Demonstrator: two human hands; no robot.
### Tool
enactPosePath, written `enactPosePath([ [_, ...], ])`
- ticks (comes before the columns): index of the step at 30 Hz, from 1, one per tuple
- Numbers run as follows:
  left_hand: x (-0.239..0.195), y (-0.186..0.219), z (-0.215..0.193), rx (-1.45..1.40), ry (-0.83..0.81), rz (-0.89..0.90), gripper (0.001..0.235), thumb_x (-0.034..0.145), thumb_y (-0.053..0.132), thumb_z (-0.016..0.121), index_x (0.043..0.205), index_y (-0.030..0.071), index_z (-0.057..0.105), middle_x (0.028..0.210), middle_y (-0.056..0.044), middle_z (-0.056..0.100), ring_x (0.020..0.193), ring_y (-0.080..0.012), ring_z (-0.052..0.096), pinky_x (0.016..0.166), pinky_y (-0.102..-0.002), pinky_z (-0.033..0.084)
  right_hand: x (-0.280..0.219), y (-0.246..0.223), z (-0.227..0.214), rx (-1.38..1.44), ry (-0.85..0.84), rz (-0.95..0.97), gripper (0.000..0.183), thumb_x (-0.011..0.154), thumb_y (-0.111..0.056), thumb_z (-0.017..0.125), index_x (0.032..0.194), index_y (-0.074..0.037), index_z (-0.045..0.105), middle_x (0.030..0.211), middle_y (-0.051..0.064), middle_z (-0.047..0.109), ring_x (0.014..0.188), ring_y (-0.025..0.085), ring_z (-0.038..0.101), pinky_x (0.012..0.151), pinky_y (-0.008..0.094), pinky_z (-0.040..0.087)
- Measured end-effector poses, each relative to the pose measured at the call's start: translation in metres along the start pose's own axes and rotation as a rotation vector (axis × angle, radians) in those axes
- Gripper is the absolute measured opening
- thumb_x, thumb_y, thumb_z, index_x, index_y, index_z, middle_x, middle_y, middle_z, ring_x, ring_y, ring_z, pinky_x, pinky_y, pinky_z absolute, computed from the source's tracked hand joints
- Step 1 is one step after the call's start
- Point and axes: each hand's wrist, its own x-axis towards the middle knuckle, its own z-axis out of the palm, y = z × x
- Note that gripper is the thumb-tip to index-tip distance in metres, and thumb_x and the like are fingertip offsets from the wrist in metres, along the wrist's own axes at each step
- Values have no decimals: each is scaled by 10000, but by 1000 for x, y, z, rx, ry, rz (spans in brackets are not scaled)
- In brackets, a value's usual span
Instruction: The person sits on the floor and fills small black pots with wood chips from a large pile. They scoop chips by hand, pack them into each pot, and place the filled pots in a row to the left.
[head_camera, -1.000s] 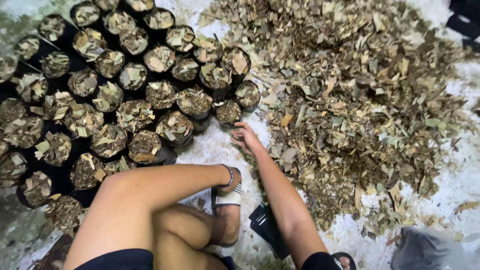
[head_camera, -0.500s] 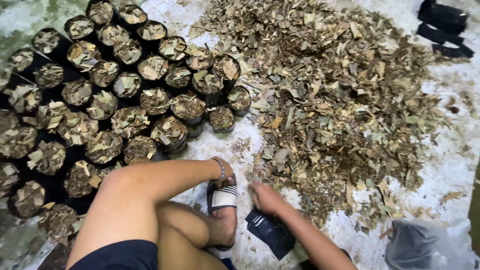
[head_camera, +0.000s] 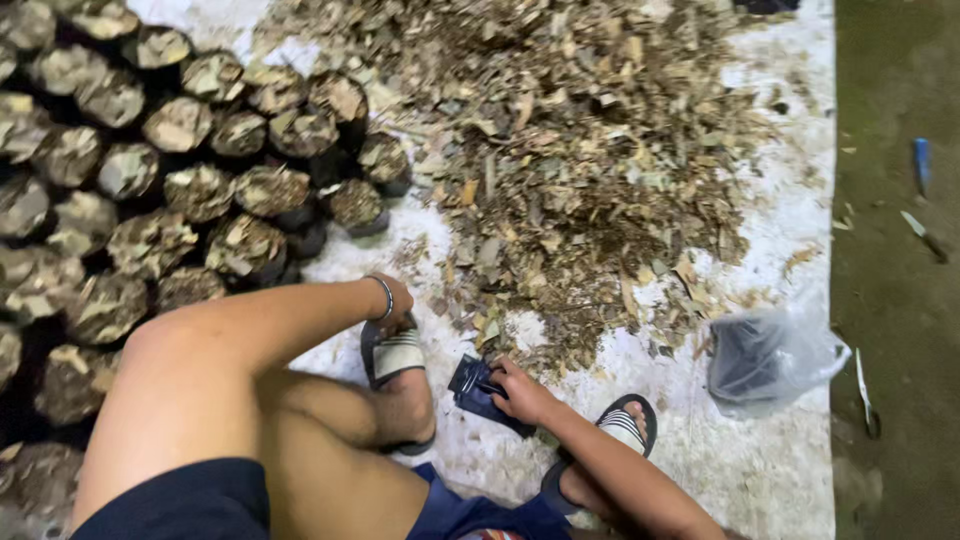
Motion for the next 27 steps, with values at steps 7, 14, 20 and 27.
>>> enactPosePath([
  [7,-18,44,-59,32,113,25,333,837,177,698,1164,138,749,1190,-145,733,1134,-339,702,906,-469,577,6,19,2,26,-131,150,262,851,-133,651,1071,-82,784,943,253,714,931,436,681,899,492,544],
  [14,-14,67,-77,74,153,83,377,816,71,662,1191,80,699,1219,-156,700,1158,-332,682,904,-455,583,12,36,-6,128,-203,295,179,837,-181,719,954,-61,783,906,204,750,855,349,730,813,453,569],
  [20,-24,89,-93,111,134,97,291,799,79,687,1080,70,763,1152,-166,744,1123,-333,706,882,-451,593,32,38,-13,125,-216,230,249,819,-267,795,908,-42,732,815,174,713,774,337,696,735,469,539],
  [27,-18,111,-105,109,165,89,256,814,119,708,1057,67,768,1124,-190,740,1092,-348,715,870,-451,595,31,20,-8,66,25,118,635,788,-455,909,1052,64,657,1003,247,631,987,393,595,884,478,513],
])
